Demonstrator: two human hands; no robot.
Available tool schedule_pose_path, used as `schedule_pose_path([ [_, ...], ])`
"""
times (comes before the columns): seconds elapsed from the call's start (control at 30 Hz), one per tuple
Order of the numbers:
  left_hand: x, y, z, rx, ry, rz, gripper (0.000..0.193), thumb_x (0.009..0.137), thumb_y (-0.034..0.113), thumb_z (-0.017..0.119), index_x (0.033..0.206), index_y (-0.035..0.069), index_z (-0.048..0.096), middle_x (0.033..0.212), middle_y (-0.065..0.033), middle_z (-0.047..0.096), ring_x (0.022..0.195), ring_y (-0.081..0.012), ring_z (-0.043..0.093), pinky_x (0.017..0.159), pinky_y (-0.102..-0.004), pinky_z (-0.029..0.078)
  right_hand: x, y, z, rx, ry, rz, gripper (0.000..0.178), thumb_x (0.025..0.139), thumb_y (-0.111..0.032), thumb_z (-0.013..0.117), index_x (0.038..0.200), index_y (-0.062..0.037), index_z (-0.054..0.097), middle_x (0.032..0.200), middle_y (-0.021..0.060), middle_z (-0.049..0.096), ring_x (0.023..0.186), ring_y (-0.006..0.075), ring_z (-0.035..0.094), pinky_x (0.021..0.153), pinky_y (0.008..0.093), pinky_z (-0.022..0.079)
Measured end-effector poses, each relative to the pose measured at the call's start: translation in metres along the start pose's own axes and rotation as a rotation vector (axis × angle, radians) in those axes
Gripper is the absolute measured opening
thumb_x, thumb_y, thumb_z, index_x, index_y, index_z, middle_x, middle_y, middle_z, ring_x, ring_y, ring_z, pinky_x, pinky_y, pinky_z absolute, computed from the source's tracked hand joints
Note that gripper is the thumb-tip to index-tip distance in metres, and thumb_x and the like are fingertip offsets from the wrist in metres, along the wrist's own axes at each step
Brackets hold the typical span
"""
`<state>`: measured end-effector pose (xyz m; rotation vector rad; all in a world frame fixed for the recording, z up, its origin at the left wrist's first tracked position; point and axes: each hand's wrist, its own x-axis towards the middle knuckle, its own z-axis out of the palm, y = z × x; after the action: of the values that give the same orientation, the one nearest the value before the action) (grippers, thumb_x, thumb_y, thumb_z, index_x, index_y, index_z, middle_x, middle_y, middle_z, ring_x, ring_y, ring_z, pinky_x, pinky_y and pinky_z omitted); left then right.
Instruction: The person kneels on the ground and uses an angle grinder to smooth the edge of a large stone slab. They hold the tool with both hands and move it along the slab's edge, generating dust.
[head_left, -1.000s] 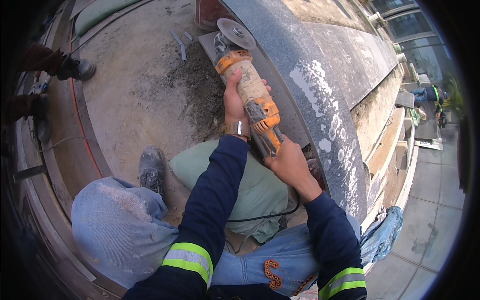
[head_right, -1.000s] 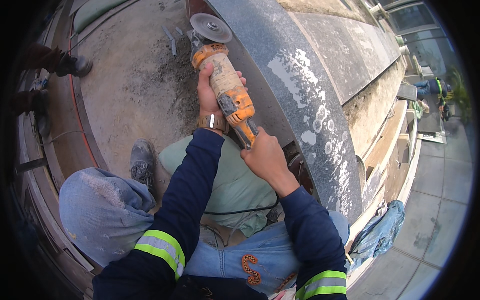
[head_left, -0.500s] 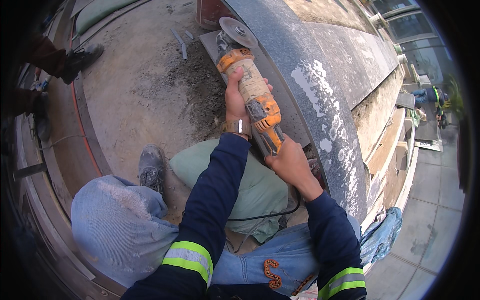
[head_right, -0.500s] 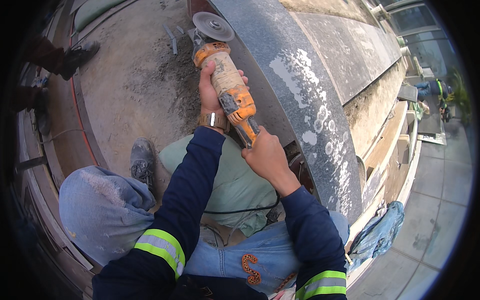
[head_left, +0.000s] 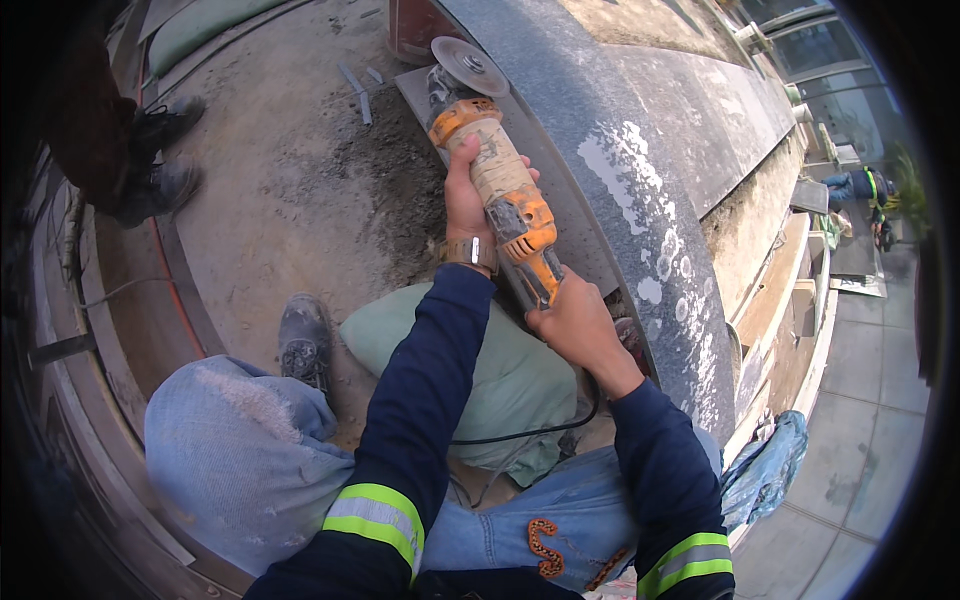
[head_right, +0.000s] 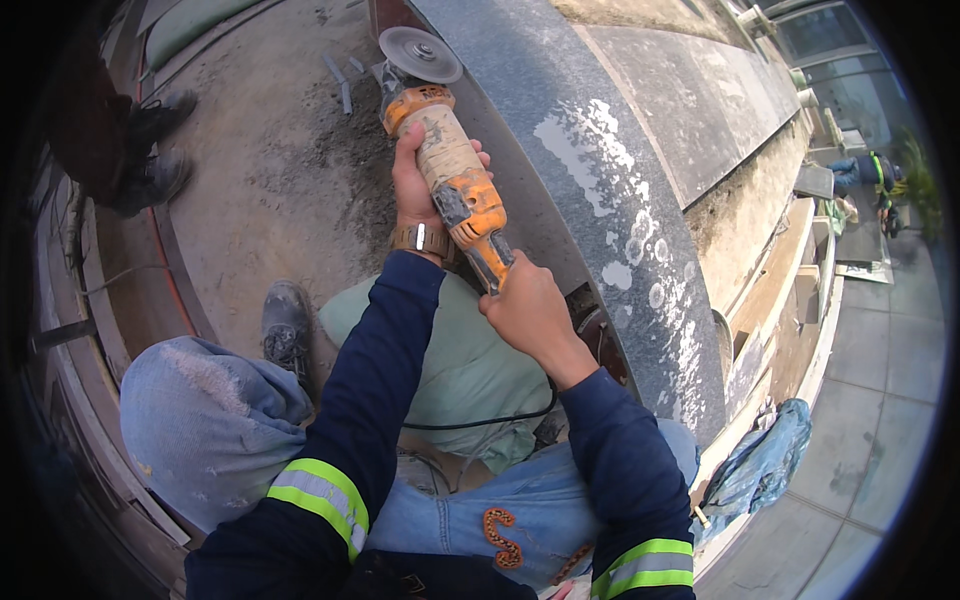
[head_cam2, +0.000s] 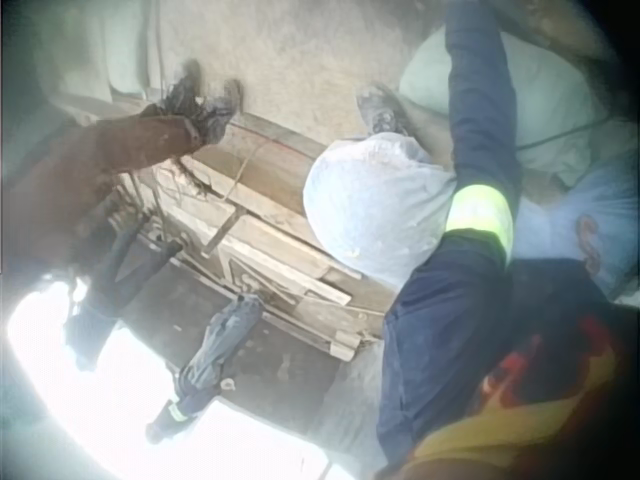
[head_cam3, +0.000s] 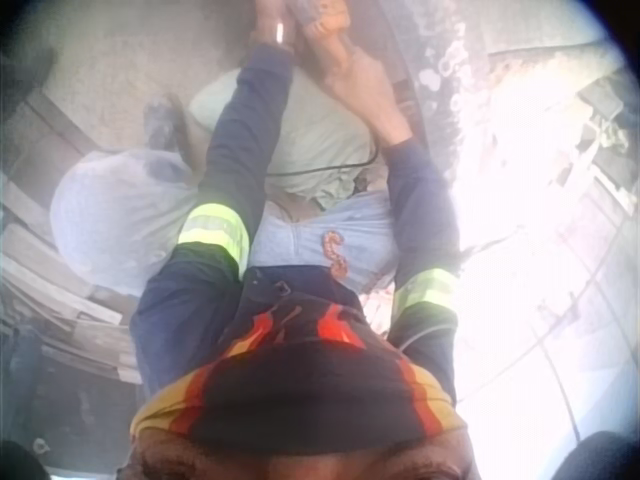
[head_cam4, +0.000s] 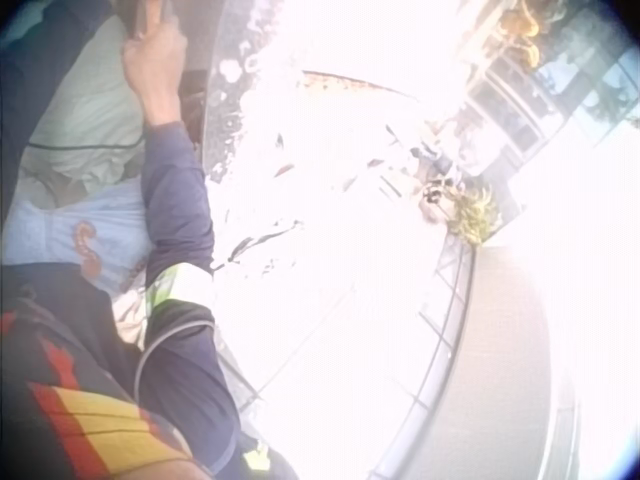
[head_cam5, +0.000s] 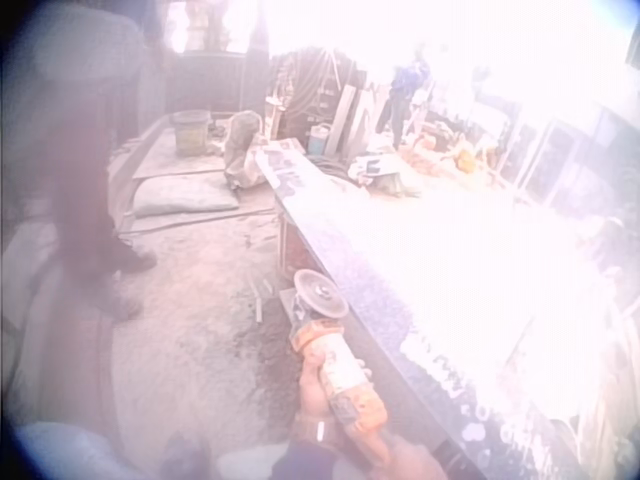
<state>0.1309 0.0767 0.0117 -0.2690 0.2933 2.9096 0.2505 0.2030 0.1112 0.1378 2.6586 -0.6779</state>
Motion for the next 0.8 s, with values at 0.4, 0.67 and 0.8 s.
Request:
schedule_pose_path([
  [0.4,0.011,0.005,-0.007,0.015,-0.019,-0.024,0.065,0.090,0.057,0.062,0.122,0.002,0.050,0.096,-0.0191,0.067,0.081,-0.0312,0.073,0.066,-0.0465,0.064,0.008,-0.002,0.001,-0.015,0.004,-0.032,0.042,0.075,-0.012,0.074,0.104,0.0129,0.058,0.086,0.0341,0.068,0.090,0.0499,0.068,0.081,0.0518,0.056],
  [0.67,0.015,0.008,-0.007,0.040,-0.011,-0.021,0.067,0.089,0.059,0.062,0.120,0.000,0.051,0.096,-0.0195,0.067,0.083,-0.0319,0.073,0.068,-0.0473,0.064,0.013,-0.004,0.001,-0.009,0.007,-0.043,0.043,0.075,-0.012,0.073,0.105,0.0130,0.057,0.086,0.0340,0.068,0.090,0.0501,0.068,0.081,0.0519,0.056],
  [0.8,0.017,0.010,-0.007,0.041,-0.012,-0.024,0.067,0.089,0.058,0.062,0.120,0.000,0.051,0.096,-0.0197,0.067,0.083,-0.0323,0.073,0.068,-0.0473,0.064,0.016,-0.005,0.002,-0.007,0.002,-0.021,0.043,0.075,-0.012,0.073,0.106,0.0129,0.057,0.087,0.0340,0.068,0.091,0.0503,0.068,0.081,0.0522,0.056],
])
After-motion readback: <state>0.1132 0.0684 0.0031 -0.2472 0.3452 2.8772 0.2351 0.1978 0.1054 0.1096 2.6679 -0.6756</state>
